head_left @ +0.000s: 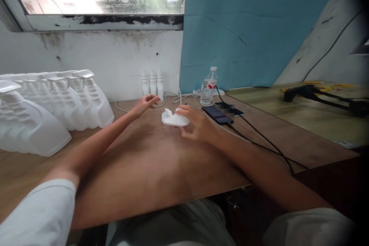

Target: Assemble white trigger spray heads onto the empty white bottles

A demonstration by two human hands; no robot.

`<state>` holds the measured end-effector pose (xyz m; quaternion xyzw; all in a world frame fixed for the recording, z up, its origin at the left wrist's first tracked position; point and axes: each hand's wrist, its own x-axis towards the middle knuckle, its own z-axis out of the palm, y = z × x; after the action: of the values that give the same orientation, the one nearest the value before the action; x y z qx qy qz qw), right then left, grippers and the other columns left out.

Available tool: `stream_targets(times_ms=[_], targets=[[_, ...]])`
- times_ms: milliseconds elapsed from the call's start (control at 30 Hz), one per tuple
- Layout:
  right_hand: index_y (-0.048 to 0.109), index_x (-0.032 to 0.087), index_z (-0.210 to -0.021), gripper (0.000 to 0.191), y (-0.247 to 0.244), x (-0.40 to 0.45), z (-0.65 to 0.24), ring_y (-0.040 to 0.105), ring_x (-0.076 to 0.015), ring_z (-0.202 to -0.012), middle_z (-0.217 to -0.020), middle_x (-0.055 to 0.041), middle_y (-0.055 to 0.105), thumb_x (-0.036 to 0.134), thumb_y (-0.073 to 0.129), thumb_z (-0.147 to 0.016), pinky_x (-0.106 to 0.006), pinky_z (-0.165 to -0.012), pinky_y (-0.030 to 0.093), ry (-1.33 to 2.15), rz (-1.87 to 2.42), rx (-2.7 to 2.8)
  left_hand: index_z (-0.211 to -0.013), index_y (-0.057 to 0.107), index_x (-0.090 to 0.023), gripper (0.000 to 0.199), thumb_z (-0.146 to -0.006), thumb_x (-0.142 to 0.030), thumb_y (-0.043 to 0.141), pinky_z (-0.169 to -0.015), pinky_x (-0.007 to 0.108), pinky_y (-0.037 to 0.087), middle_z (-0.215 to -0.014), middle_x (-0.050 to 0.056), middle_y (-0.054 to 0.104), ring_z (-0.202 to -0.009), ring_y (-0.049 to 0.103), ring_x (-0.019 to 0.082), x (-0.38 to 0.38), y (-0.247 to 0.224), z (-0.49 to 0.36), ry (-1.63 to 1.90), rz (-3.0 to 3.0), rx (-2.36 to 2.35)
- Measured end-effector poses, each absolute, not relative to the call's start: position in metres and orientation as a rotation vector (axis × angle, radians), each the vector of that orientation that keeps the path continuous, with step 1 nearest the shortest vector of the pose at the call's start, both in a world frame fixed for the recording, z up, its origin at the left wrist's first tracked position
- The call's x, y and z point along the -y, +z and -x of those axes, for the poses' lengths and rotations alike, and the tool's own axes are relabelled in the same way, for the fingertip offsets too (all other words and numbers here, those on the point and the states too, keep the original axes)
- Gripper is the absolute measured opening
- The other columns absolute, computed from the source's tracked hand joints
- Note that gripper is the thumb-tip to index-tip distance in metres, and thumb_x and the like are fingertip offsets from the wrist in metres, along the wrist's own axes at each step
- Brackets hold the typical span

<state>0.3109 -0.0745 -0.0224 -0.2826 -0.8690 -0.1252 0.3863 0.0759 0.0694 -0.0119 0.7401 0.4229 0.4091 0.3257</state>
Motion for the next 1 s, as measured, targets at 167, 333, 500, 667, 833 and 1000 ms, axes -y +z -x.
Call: stream_targets(times_ms=[167,333,500,667,833,1000], targets=[[0.046,0.024,-0.111,0.046,-0.011,0.075,-0.329,0.058,-0.0271,-0.101,-0.109,-0.0098,0.057,0.014,0.055,-0.067,-0.041,-0.087,0.048,-0.158,0.699,1.982,-0.122,0.056,-0.013,0.035,-0.091,-0.029,0.060,-0.091,0.041,0.051,-0.125,0.013,0.056,-0.109,0.058,0.023,-0.153,-0.006,-0.085,1.303,-1.809,-1.591],[0.044,0.025,-0.110,0.038,-0.005,0.075,-0.328,0.057,-0.0245,-0.109,-0.115,-0.0087,0.055,0.018,0.061,-0.077,-0.039,-0.092,0.047,-0.043,0.772,1.746,-0.123,0.055,-0.013,0.036,-0.092,-0.033,0.057,-0.087,0.043,0.053,-0.121,0.011,0.058,-0.104,0.060,0.023,-0.186,-0.026,-0.101,1.271,-1.725,-1.827],[0.041,0.027,-0.110,0.033,0.003,0.076,-0.329,0.060,-0.0216,-0.108,-0.118,-0.0074,0.057,0.032,0.063,-0.085,-0.039,-0.092,0.051,0.134,0.716,1.618,-0.122,0.055,-0.014,0.035,-0.093,-0.033,0.057,-0.087,0.043,0.053,-0.122,0.011,0.058,-0.104,0.060,0.022,-0.187,-0.032,-0.086,1.216,-1.785,-1.909],[0.041,0.028,-0.111,0.034,0.009,0.073,-0.332,0.066,-0.0211,-0.097,-0.116,-0.0057,0.060,0.041,0.061,-0.087,-0.043,-0.090,0.053,0.198,0.674,1.539,-0.128,0.049,-0.011,0.050,-0.082,-0.019,0.066,-0.088,0.037,0.048,-0.112,0.014,0.063,-0.105,0.060,0.030,-0.158,-0.032,-0.048,1.246,-2.020,-1.864],[0.041,0.030,-0.114,0.034,0.009,0.073,-0.332,0.067,-0.0240,-0.099,-0.110,-0.0055,0.065,0.043,0.059,-0.088,-0.048,-0.090,0.053,0.198,0.640,1.501,-0.124,0.053,-0.015,0.048,-0.077,-0.012,0.062,-0.082,0.030,0.045,-0.099,0.010,0.067,-0.096,0.062,0.027,-0.123,-0.034,-0.023,1.196,-2.289,-1.739],[0.045,0.032,-0.111,0.029,0.009,0.076,-0.331,0.069,-0.0227,-0.095,-0.108,-0.0040,0.067,0.037,0.061,-0.088,-0.049,-0.093,0.052,0.250,0.567,1.525,-0.125,0.053,-0.014,0.047,-0.078,-0.015,0.058,-0.080,0.029,0.045,-0.097,0.010,0.067,-0.091,0.063,0.027,-0.104,-0.033,-0.015,1.163,-2.394,-1.699]])
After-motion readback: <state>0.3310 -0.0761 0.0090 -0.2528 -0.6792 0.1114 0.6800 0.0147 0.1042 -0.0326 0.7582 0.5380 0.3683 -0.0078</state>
